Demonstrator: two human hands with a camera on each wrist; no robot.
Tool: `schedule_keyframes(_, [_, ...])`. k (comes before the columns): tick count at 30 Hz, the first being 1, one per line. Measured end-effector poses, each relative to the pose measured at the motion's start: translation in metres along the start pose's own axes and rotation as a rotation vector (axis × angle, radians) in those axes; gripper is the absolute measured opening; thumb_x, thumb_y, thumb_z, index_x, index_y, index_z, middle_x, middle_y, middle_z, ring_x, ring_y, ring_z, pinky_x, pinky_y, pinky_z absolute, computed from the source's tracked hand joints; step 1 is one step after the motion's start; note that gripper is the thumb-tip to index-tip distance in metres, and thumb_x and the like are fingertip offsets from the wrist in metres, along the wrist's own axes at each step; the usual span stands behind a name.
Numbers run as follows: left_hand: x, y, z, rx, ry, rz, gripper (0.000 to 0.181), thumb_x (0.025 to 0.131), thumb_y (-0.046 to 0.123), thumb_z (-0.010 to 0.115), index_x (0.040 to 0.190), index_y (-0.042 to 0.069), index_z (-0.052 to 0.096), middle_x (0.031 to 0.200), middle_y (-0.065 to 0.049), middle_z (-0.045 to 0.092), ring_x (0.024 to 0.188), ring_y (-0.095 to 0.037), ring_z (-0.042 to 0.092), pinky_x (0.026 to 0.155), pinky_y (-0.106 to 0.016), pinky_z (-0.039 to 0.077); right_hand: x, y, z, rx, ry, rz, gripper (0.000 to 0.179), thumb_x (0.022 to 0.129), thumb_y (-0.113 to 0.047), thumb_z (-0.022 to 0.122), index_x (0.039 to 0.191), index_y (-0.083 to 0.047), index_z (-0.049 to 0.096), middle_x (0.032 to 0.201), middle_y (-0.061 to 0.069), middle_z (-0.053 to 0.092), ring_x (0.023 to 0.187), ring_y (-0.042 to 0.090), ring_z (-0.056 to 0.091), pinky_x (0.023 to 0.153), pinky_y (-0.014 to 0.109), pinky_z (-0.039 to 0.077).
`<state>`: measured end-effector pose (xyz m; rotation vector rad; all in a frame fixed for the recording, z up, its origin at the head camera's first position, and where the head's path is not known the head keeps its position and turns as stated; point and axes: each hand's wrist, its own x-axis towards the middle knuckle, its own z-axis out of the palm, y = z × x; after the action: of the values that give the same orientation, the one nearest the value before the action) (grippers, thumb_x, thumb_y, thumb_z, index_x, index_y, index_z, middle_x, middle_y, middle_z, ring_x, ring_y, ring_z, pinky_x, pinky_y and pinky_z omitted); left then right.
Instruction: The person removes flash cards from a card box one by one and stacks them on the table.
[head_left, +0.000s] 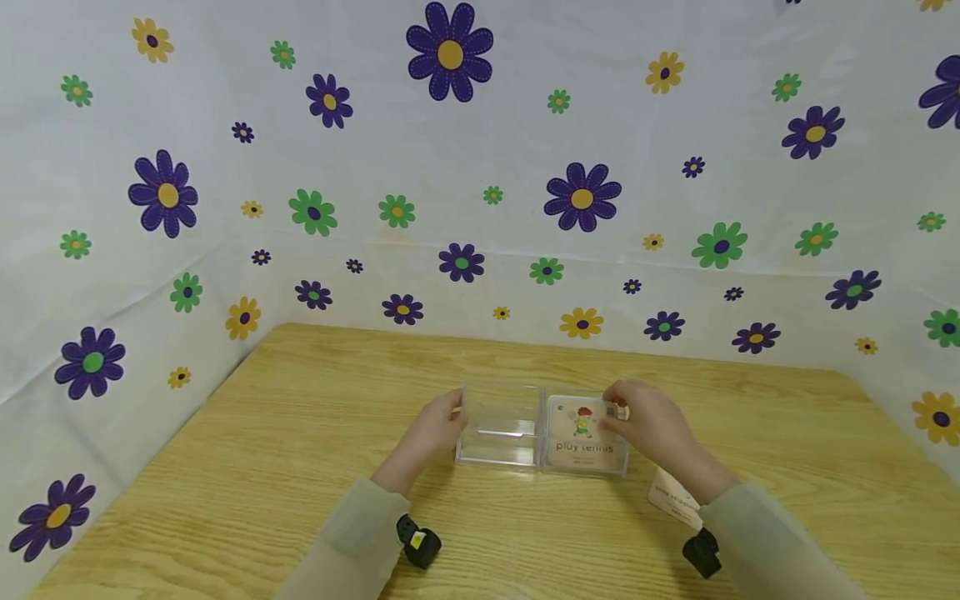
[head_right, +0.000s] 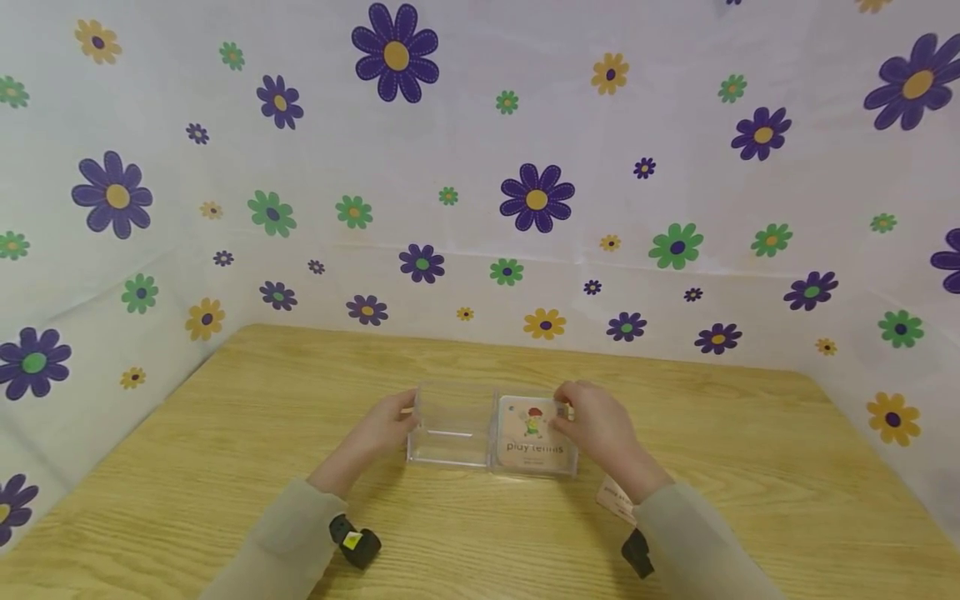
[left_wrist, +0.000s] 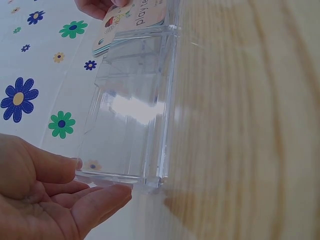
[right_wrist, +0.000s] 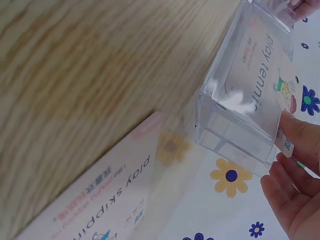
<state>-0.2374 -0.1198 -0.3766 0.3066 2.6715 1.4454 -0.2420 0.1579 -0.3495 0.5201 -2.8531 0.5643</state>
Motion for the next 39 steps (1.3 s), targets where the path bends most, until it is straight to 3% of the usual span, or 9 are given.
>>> schedule_keyframes(10, [-0.0004,0.0008,-0.0005,-0.001,0.004,0.001,0.042,0.093,0.002,0.039,0.133,-0.008,0.03,0.133,-0.024,0.035,0.115,-0.039,0.041,0.091,-0.047,0.038,0.0017,-0.0024,0.0013,-0.003,-0.002,0.011,0.025,0.074,-0.01,0.071,0.096,0.0,0.062,0.09,0.009,0.06,0.083,0.024,0.057,0.068,0.037,0.049])
schedule_keyframes(28, [0.0001,-0.0001,-0.0001,-0.029,-0.006,-0.015,0.042,0.094,0.003,0.038,0.134,-0.007,0.029,0.134,-0.023,0.033,0.116,-0.038,0.04,0.092,-0.047,0.037,0.0022,-0.0007,0.0044,-0.005,0.054,-0.043,0.025,0.072,-0.009,0.072,0.093,0.0,0.061,0.086,0.009,0.06,0.079,0.023,0.057,0.064,0.035,0.05])
schedule_keyframes(39, [0.0005,0.0,-0.0006,-0.04,-0.006,-0.015,0.041,0.094,0.002,0.038,0.133,-0.007,0.03,0.134,-0.023,0.034,0.115,-0.039,0.041,0.092,-0.047,0.037,0.0036,-0.0007,0.0026,0.016,0.075,-0.012,0.023,0.074,-0.008,0.07,0.093,0.001,0.061,0.086,0.009,0.061,0.078,0.022,0.057,0.066,0.036,0.05])
